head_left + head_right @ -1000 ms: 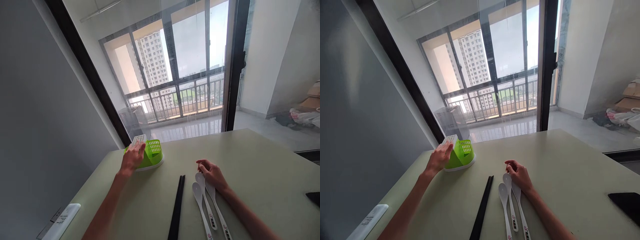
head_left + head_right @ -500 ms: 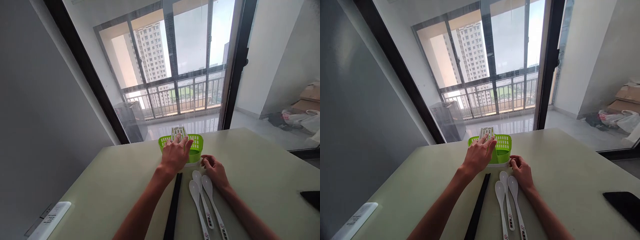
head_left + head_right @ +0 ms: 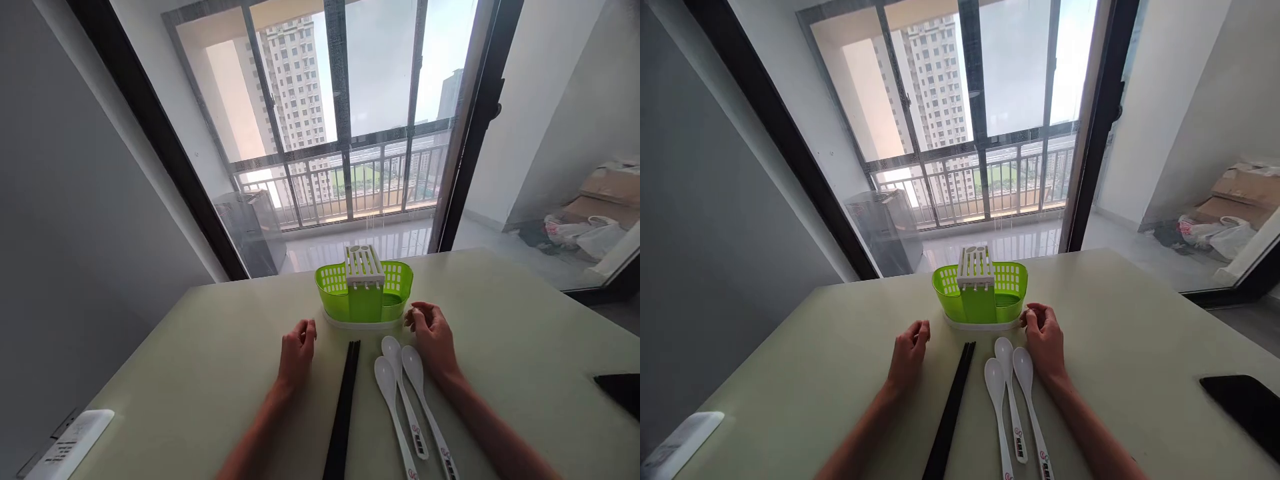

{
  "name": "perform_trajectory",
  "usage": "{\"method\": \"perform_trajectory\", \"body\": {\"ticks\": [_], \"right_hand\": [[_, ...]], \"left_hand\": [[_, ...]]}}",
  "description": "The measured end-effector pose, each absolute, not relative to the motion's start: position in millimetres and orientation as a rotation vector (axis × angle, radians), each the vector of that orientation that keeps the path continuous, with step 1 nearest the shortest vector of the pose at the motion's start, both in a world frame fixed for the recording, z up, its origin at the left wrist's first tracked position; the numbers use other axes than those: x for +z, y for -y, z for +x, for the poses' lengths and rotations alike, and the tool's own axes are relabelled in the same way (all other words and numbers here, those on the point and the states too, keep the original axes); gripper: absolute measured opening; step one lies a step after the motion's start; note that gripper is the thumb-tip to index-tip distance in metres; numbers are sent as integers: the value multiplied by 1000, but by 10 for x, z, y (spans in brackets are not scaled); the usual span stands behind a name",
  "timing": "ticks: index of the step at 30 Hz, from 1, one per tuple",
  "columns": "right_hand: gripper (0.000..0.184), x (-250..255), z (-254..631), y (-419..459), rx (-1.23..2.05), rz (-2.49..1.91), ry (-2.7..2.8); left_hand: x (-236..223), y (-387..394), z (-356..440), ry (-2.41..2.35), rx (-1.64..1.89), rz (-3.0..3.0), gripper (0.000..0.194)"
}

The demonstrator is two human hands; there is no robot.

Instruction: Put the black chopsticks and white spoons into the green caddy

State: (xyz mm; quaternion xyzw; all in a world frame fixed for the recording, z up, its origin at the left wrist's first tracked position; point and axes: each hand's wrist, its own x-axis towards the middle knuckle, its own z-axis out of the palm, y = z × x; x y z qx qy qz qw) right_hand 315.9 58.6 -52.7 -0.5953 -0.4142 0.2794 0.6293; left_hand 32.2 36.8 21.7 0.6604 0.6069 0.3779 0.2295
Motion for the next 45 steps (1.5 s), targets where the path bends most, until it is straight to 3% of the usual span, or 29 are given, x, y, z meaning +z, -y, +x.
{"method": "perform_trajectory", "body": {"ticks": [10,45], "right_hand": [[30,-527,3173,-563,658,-1399,952],[32,-540,3185,-577,695,-1434,938]], "left_hand": [[55,-196,336,-1457,487,2384,39],[29,-205,320,-1471,458,2353,28]]}}
